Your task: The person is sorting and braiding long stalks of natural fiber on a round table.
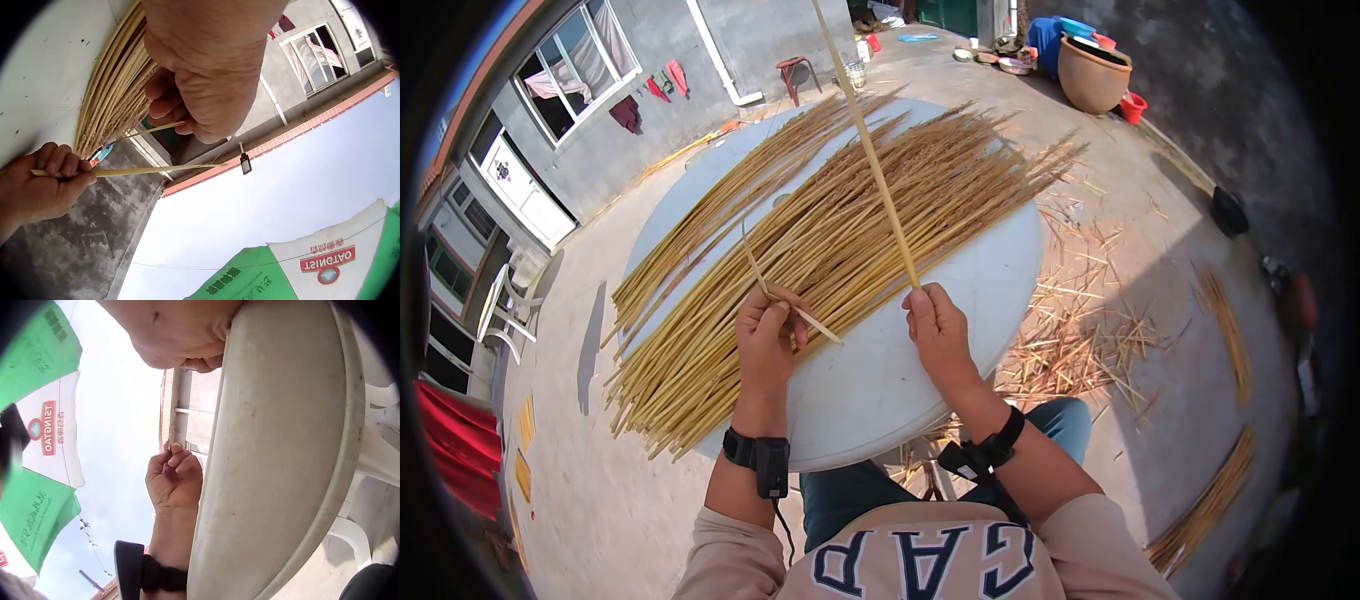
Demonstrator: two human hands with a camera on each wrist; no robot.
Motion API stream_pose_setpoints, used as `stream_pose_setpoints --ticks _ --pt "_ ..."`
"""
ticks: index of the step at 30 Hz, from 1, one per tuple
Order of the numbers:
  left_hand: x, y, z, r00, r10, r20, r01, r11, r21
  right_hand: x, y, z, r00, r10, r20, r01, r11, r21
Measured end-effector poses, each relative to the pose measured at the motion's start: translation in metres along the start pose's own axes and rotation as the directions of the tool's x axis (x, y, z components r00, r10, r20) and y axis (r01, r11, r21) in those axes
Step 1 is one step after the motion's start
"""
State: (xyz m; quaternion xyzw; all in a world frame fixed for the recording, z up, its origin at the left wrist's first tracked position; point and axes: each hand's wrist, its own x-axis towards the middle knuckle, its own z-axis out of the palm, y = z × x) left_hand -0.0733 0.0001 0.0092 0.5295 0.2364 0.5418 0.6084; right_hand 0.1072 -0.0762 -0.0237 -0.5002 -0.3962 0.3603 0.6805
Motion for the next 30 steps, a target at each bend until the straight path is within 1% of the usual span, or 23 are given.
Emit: stream_pose_setpoints --ticks 1,2,3,4,5,6,8,9,10,11,12,13,14,15,17,19,21,23,24,26,27,29,30 --pt "-0.002 0.000 0.000 0.988 -0.063 0.139 0.054 0.996 0.069 -0.001 0.002 0.001 0.999 -0.010 0.039 0.011 1.000 -0.023" --pt "-0.003 -0.001 0.001 0.952 -0.139 0.273 0.102 0.984 0.144 -0.002 0.001 0.003 1.000 -0.003 0.017 0.004 1.000 -0.024" --pt "-0.005 0.000 0.004 0.944 -0.160 0.289 0.123 0.982 0.143 -0.002 0.001 0.004 0.997 -0.048 0.054 0.053 0.994 -0.096" --pt "-0.008 0.003 0.008 0.742 -0.323 0.588 0.220 0.945 0.242 -0.003 0.001 0.004 0.992 -0.085 0.093 0.099 0.981 -0.169" --pt "-0.008 0.004 0.011 0.430 -0.440 0.788 0.261 0.897 0.358 -0.001 0.002 0.003 0.992 -0.074 0.106 0.094 0.976 -0.197" --pt "-0.007 0.003 0.013 0.418 -0.441 0.794 0.266 0.895 0.357 -0.002 0.004 0.001 0.993 -0.071 0.093 0.089 0.975 -0.201" --pt "-0.005 0.003 0.013 0.614 -0.398 0.682 0.229 0.916 0.329 -0.001 0.006 0.001 0.987 -0.052 0.149 0.075 0.985 -0.156" --pt "-0.001 -0.002 0.010 0.740 -0.363 0.566 0.199 0.922 0.331 -0.002 0.005 0.001 0.987 -0.049 0.151 0.073 0.985 -0.155" --pt "0.000 -0.005 0.009 0.743 -0.367 0.560 0.204 0.921 0.332 -0.004 0.003 0.002 0.981 -0.068 0.182 0.101 0.980 -0.174" --pt "0.000 -0.007 0.010 0.855 -0.323 0.406 0.216 0.933 0.288 -0.006 0.001 0.003 0.972 -0.085 0.217 0.128 0.973 -0.191" --pt "0.001 -0.008 0.012 0.934 -0.274 0.230 0.217 0.945 0.244 -0.008 -0.002 0.005 0.971 -0.076 0.227 0.121 0.975 -0.188" --pt "0.000 -0.008 0.015 0.953 -0.237 0.189 0.204 0.963 0.176 -0.009 -0.006 0.006 0.965 -0.086 0.249 0.148 0.959 -0.241" --pt "0.000 -0.009 0.016 0.955 -0.238 0.176 0.207 0.962 0.176 -0.009 -0.006 0.008 0.957 -0.096 0.273 0.178 0.939 -0.294" --pt "-0.001 -0.010 0.017 0.961 -0.222 0.164 0.197 0.968 0.153 -0.010 -0.004 0.008 0.955 -0.091 0.282 0.176 0.940 -0.292" --pt "-0.001 -0.009 0.017 0.968 -0.206 0.146 0.188 0.974 0.128 -0.010 0.001 0.007 0.925 -0.128 0.358 0.266 0.891 -0.369" --pt "-0.001 -0.006 0.018 0.956 -0.216 0.199 0.175 0.963 0.206 -0.010 0.002 0.008 0.923 -0.113 0.368 0.258 0.891 -0.373" --pt "-0.002 -0.002 0.018 0.963 -0.206 0.176 0.169 0.963 0.208 -0.010 0.003 0.009 0.921 -0.099 0.377 0.250 0.892 -0.377" --pt "-0.004 -0.005 0.018 0.968 -0.198 0.154 0.163 0.963 0.213 -0.012 0.001 0.012 0.918 -0.187 0.349 0.317 0.875 -0.365" --pt "-0.005 -0.008 0.016 0.970 -0.203 0.132 0.172 0.961 0.215 -0.015 0.000 0.012 0.913 -0.193 0.359 0.326 0.875 -0.357" --pt "-0.001 -0.005 0.012 0.981 -0.165 0.099 0.138 0.962 0.237 -0.015 -0.004 0.014 0.941 -0.112 0.319 0.235 0.896 -0.378" --pt "-0.003 -0.004 0.013 0.979 -0.165 0.121 0.132 0.960 0.246 -0.013 -0.006 0.015 0.931 -0.140 0.338 0.263 0.897 -0.355" --pt "-0.004 -0.002 0.014 0.979 -0.156 0.132 0.117 0.958 0.262 -0.014 -0.007 0.014 0.941 -0.080 0.328 0.209 0.901 -0.379" --pt "-0.004 -0.003 0.016 0.975 -0.166 0.145 0.126 0.959 0.254 -0.014 -0.007 0.014 0.936 -0.088 0.340 0.220 0.902 -0.371"
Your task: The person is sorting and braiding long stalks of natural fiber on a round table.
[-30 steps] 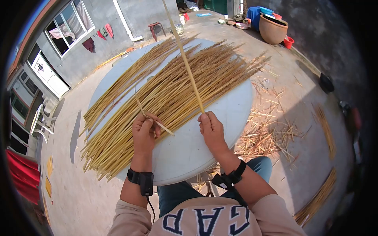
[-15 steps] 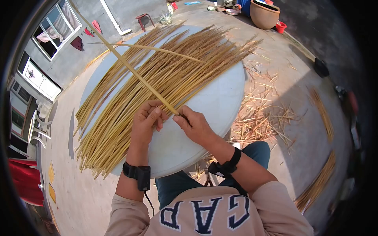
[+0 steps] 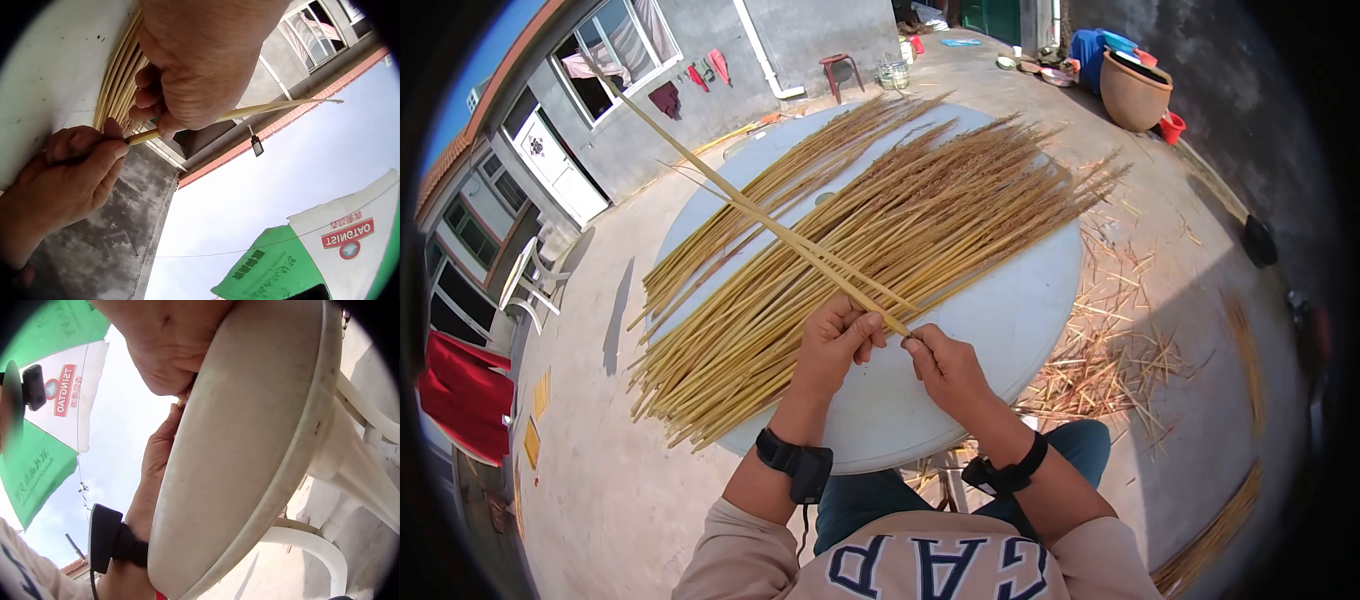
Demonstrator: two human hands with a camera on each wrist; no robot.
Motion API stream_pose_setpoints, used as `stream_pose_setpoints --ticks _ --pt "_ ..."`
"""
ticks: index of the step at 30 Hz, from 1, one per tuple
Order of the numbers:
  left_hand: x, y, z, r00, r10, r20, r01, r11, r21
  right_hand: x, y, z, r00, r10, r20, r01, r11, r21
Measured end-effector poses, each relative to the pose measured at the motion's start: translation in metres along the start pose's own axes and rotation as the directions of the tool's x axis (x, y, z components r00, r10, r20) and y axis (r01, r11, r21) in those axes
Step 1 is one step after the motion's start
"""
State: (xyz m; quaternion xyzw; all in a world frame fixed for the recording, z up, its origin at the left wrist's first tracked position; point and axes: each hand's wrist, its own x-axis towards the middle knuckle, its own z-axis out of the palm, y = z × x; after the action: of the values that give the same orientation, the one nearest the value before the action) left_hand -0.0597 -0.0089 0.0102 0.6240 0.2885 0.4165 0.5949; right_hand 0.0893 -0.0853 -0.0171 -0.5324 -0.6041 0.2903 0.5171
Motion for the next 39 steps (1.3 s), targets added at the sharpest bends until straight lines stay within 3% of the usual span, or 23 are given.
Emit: stream_pose_setpoints --ticks 9,14,18,22,25,27,31,33,34,36,37,38,39 --pt "0.001 -0.004 -0.003 0.999 -0.036 0.036 0.036 0.999 -0.006 -0.001 0.003 -0.008 0.995 0.095 0.031 -0.096 0.995 0.031" --pt "0.001 -0.008 -0.002 1.000 -0.003 0.023 0.004 0.999 -0.034 0.002 0.003 -0.017 0.964 0.152 0.220 -0.222 0.913 0.342" --pt "-0.002 -0.004 0.001 1.000 0.018 0.014 -0.017 0.999 -0.043 0.001 0.001 -0.023 0.931 0.168 0.323 -0.309 0.835 0.456" --pt "-0.002 -0.006 -0.001 0.999 0.037 0.035 -0.037 0.999 0.013 0.000 0.003 -0.022 0.923 0.165 0.346 -0.319 0.831 0.455" --pt "-0.001 -0.005 0.002 0.999 0.049 -0.023 -0.049 0.999 0.017 0.002 0.007 -0.014 0.956 0.120 0.267 -0.230 0.871 0.433" --pt "-0.001 -0.007 0.001 0.999 0.024 -0.042 -0.022 0.999 0.036 0.001 0.008 -0.008 0.996 -0.004 0.094 -0.020 0.967 0.252" --pt "-0.003 -0.003 0.005 0.999 0.023 -0.023 -0.021 0.998 0.066 0.000 0.011 -0.009 0.997 0.052 0.049 -0.062 0.977 0.206" --pt "-0.004 -0.001 0.007 0.999 0.031 0.011 -0.031 0.999 -0.009 0.003 0.017 -0.015 0.975 0.223 0.000 -0.204 0.891 0.406" --pt "-0.005 0.001 0.007 0.999 0.035 0.019 -0.035 0.999 -0.012 0.004 0.016 -0.018 0.975 0.222 -0.008 -0.200 0.893 0.402" --pt "-0.008 0.004 0.001 0.998 0.024 0.064 -0.022 0.999 -0.043 0.005 0.013 -0.024 0.926 0.349 -0.144 -0.153 0.696 0.702" --pt "-0.011 0.002 0.000 0.997 0.028 0.072 -0.025 0.998 -0.049 0.005 0.014 -0.024 0.904 0.371 -0.213 -0.080 0.637 0.767" --pt "-0.013 -0.001 0.000 0.976 0.041 0.216 -0.038 0.999 -0.020 0.005 0.016 -0.023 0.903 0.368 -0.223 -0.074 0.643 0.762" --pt "-0.012 -0.002 0.000 0.933 0.052 0.356 -0.058 0.998 0.007 0.007 0.017 -0.025 0.863 0.434 -0.259 -0.029 0.555 0.832"
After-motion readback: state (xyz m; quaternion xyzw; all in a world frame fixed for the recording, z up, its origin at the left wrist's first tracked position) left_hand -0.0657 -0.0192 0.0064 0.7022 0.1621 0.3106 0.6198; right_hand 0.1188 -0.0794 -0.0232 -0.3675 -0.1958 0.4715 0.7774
